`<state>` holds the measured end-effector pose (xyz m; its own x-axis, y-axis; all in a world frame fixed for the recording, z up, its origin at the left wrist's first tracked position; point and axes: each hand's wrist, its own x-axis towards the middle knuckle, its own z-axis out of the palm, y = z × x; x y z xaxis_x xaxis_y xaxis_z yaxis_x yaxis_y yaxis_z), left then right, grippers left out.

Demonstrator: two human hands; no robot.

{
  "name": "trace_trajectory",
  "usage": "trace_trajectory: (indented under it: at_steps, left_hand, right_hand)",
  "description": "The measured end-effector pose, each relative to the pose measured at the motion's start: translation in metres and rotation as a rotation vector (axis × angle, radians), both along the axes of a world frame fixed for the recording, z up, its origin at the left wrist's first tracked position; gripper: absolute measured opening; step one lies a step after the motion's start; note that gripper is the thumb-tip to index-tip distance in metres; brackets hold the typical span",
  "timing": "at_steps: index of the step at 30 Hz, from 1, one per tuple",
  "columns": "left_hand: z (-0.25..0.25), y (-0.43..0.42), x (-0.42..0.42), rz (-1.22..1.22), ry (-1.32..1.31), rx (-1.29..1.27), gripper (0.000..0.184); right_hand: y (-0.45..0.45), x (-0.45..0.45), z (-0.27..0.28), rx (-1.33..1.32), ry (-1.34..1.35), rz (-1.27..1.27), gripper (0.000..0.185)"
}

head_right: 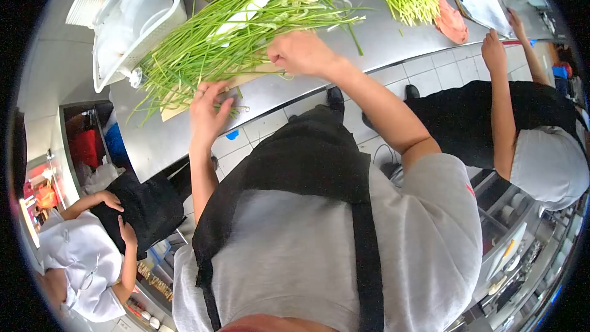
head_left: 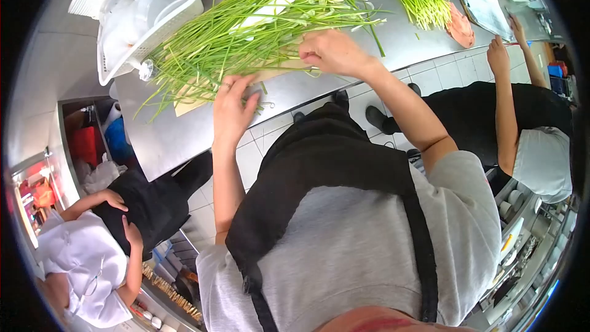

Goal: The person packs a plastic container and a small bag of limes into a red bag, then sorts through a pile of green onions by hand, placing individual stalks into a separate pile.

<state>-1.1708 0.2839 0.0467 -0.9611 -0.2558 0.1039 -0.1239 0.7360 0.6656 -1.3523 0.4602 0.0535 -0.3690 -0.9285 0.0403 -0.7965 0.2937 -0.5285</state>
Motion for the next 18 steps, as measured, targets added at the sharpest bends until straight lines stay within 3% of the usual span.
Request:
trace_trajectory:
  at_steps: [2, 5, 8, 10, 18]
  left_hand:
    - [0.000, -0.005, 0.010, 0.111, -0.236, 0.013, 0.035]
    - [-0.006, -0.010, 0.016, 0.096, -0.332, 0.118, 0.036]
    - [-0.006, -0.004, 0.006, 0.031, -0.088, 0.060, 0.039]
    - [-0.012, -0.005, 0.005, 0.022, -0.075, 0.023, 0.040]
    - [-0.014, 0.006, -0.012, 0.052, -0.089, -0.017, 0.039]
  right_hand:
    - [-0.001, 0.006, -0.017, -0.023, 0.019, -0.044, 0.006]
    - [-0.007, 0.013, -0.030, -0.146, 0.125, -0.109, 0.005]
    - [-0.013, 0.005, -0.018, -0.053, 0.153, -0.130, 0.009]
    - [-0.013, -0.006, 0.000, -0.070, 0.190, -0.257, 0.008]
    - [0.030, -0.043, 0.060, -0.139, 0.258, -0.320, 0.010]
